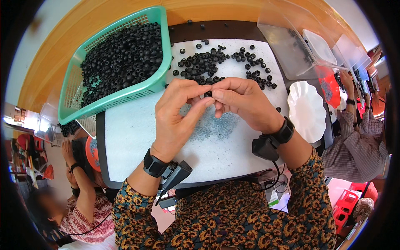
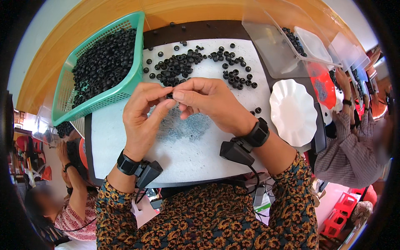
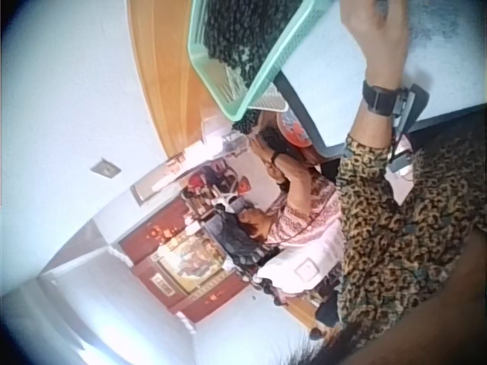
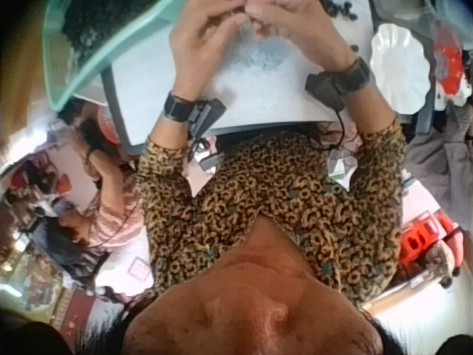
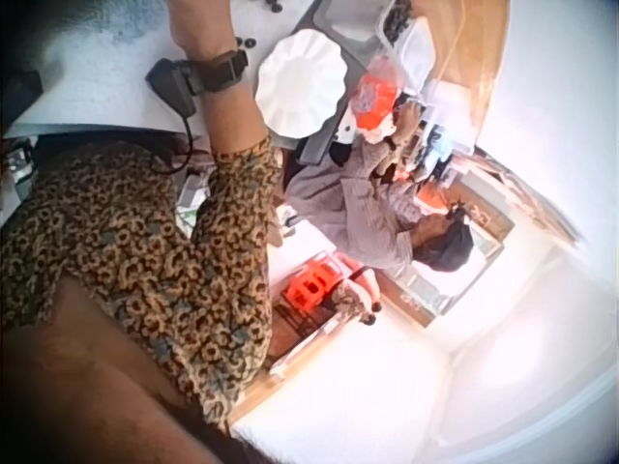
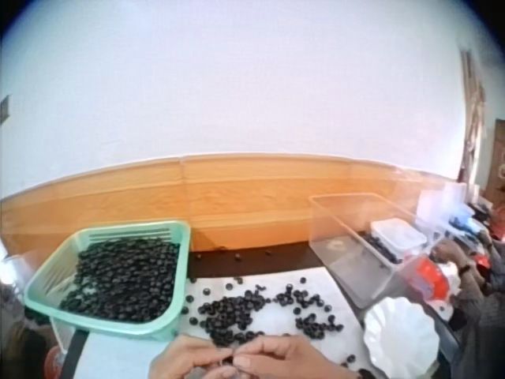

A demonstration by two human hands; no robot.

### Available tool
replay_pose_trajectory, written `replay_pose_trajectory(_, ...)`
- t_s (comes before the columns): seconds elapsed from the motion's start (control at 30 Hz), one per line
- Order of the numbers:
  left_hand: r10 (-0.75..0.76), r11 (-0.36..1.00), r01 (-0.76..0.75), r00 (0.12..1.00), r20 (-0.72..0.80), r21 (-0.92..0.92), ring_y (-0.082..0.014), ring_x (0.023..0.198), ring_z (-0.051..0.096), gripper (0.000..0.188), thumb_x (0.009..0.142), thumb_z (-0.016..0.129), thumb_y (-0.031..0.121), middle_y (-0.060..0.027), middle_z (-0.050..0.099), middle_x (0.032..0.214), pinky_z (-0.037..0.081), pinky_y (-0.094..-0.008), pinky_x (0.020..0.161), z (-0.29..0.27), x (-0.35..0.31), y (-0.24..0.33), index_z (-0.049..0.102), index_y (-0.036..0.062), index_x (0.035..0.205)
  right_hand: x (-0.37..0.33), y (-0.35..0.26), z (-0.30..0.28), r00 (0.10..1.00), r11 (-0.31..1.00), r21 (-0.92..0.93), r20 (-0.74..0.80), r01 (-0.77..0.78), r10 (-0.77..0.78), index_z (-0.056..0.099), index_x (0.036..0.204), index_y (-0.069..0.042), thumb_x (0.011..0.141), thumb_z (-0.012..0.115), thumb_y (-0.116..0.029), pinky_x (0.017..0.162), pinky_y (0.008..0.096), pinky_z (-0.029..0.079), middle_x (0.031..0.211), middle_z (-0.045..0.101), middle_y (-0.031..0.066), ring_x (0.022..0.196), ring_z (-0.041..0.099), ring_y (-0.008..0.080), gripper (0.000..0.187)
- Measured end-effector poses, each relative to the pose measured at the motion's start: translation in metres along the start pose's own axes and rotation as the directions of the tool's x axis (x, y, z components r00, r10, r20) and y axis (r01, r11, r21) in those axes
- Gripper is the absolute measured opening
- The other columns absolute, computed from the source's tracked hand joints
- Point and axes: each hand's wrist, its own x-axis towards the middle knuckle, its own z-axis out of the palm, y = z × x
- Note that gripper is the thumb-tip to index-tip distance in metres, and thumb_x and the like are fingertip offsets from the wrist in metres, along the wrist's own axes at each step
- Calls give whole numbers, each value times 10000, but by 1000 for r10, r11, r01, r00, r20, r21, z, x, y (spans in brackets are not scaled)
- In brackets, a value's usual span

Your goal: Inspecting and sorting small black plastic components on a table.

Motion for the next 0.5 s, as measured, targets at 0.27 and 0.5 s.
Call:
replay_pose_trajectory(0.27,-155,970,157,988,29,-186,-112,896,579,230,836,686,-7,-66,587,1058,488,-220,742,-1,-1,1,674,22,1064,1,-2,-1,996,995,-39,-6,91,-91,639,1007,6,912,658,-190,666,216,513,824,653,31,718,613,89,218)
replay_pose_trajectory(0.5,-302,910,276,952,-41,-308,-147,841,627,239,945,595,116,-114,656,1045,496,-264,736,-5,4,3,572,-12,1145,7,2,-18,902,569,-755,69,327,-427,672,893,-22,851,665,-121,632,291,502,793,664,90,672,634,186,108)
